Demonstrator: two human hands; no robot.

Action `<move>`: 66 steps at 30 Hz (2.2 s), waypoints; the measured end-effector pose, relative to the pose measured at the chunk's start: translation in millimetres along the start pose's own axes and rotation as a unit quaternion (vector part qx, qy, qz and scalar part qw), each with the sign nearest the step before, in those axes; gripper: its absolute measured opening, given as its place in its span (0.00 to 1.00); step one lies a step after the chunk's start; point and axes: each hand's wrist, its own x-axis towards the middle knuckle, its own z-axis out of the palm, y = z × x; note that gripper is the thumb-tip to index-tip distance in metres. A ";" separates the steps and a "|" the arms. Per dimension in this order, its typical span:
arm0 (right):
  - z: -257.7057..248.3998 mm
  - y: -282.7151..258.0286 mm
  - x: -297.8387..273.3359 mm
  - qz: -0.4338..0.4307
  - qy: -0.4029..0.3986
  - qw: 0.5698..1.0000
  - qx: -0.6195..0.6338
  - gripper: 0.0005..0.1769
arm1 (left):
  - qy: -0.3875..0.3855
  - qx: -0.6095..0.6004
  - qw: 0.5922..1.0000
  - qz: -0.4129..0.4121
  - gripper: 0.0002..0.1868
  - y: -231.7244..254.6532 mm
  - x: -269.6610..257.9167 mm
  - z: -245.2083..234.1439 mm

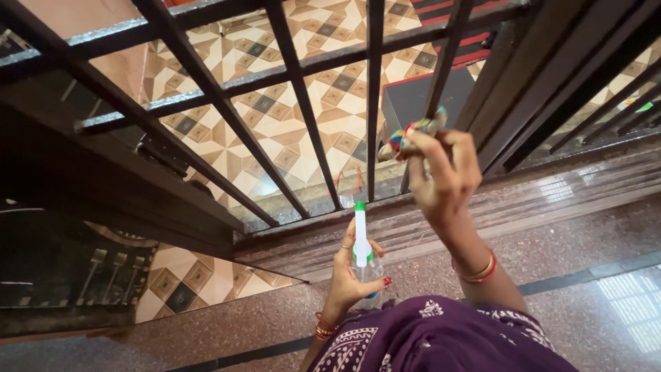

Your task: The person cleans the metal bars of a gate using a cloth and a spray bottle, wiping the vertical bars and the latch mechanism.

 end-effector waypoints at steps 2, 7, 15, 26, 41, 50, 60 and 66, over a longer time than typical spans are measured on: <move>3.1 3.9 -17.6 0.012 -0.021 1.000 0.015 0.18 | 0.000 -0.019 1.000 -0.008 0.62 -0.8 0.0 4.2; -0.7 7.9 -54.5 0.073 -0.101 0.991 0.055 0.18 | 0.005 -0.031 0.999 -0.012 0.62 -0.6 0.2 12.1; -29.9 34.5 -45.1 0.132 -0.222 0.956 0.141 0.15 | -0.001 -0.005 1.000 -0.014 0.63 -1.2 0.3 26.5; -71.8 50.7 65.9 0.033 0.076 0.987 0.135 0.17 | 0.016 0.015 1.000 -0.014 0.64 0.2 -4.6 45.8; -35.9 63.9 76.9 -0.034 0.103 0.993 0.045 0.21 | 0.029 0.022 0.999 -0.001 0.63 -9.7 -4.2 63.9; -21.8 75.1 33.3 0.031 0.087 0.995 0.045 0.19 | 0.018 0.015 1.000 -0.016 0.63 -13.3 -0.2 75.9; -19.6 86.7 -22.5 0.037 0.027 0.999 0.012 0.20 | 0.017 -0.001 1.000 -0.013 0.63 -20.1 6.5 92.0; -27.3 97.3 -55.2 0.069 -0.057 0.996 0.011 0.20 | 0.015 -0.009 0.999 -0.029 0.64 -24.6 10.2 107.5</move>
